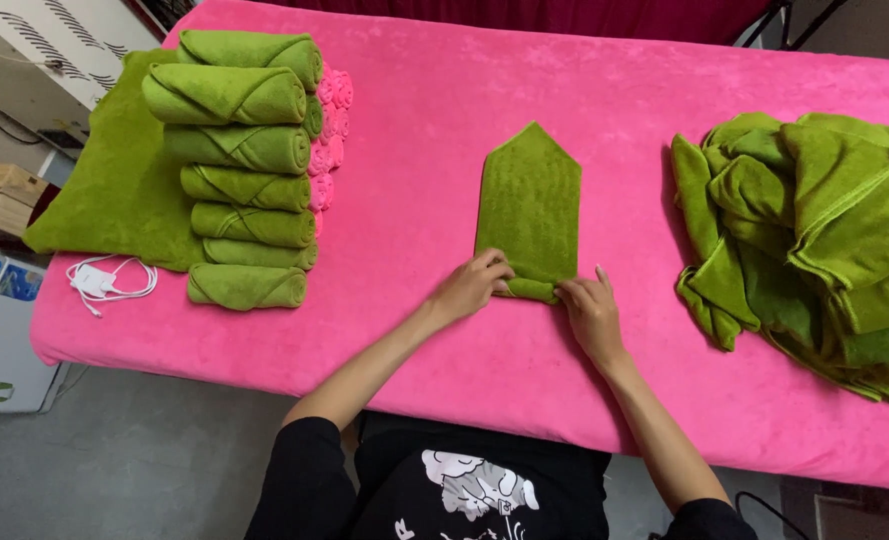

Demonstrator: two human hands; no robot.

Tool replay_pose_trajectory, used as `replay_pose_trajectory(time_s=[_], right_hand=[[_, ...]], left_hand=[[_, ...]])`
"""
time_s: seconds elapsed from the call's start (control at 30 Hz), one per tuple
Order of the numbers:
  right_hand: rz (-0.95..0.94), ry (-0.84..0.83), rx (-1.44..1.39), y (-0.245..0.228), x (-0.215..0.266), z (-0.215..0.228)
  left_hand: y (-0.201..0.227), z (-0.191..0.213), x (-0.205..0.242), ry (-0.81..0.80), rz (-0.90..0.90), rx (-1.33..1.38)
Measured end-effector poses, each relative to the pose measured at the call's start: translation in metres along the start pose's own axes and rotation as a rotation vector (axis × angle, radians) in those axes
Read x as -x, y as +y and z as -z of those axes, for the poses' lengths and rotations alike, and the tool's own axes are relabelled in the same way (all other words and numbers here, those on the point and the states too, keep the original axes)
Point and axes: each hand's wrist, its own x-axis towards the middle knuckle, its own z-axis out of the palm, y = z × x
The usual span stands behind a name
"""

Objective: Folding and rolling green towels into decorative pointed shapes on a pink massage table.

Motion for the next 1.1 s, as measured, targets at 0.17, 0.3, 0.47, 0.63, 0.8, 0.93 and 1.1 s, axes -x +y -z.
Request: replay_pose_trajectory(time_s=[0.17, 0.3, 0.47, 0.63, 0.8, 0.93, 1.1], right_hand=[[0.138, -0.029, 0.154, -0.017, 0.000, 0.010], [0.177, -0.165, 0.239, -0.001, 0.008, 0.007], [0.174, -0.338, 0.250, 0.010, -0.015, 0.008], [0.144, -0.569, 0.249, 0.014, -0.055, 0.014], [0.015, -0.797, 0.167, 0.026, -0.080, 0.005], [0.191, -0.403, 0.185, 0.024, -0.048, 0.003], [0.320, -0.149, 0.175, 0.016, -0.022, -0.009]], left_hand=[[-0.005, -0.024, 0.019, 0.179, -0.187, -0.425], [0.002, -0.012, 0.027, 0.223, -0.286, -0.418], [-0.003, 0.001, 0.015, 0.069, -0.153, -0.200], [-0.004, 0.032, -0.025, -0.245, 0.158, 0.186], [-0.019, 0.044, -0.057, -0.435, 0.407, 0.208], [-0.026, 0.016, -0.048, -0.227, 0.259, 0.093], [-0.036, -0.035, -0.005, 0.136, -0.253, -0.484]])
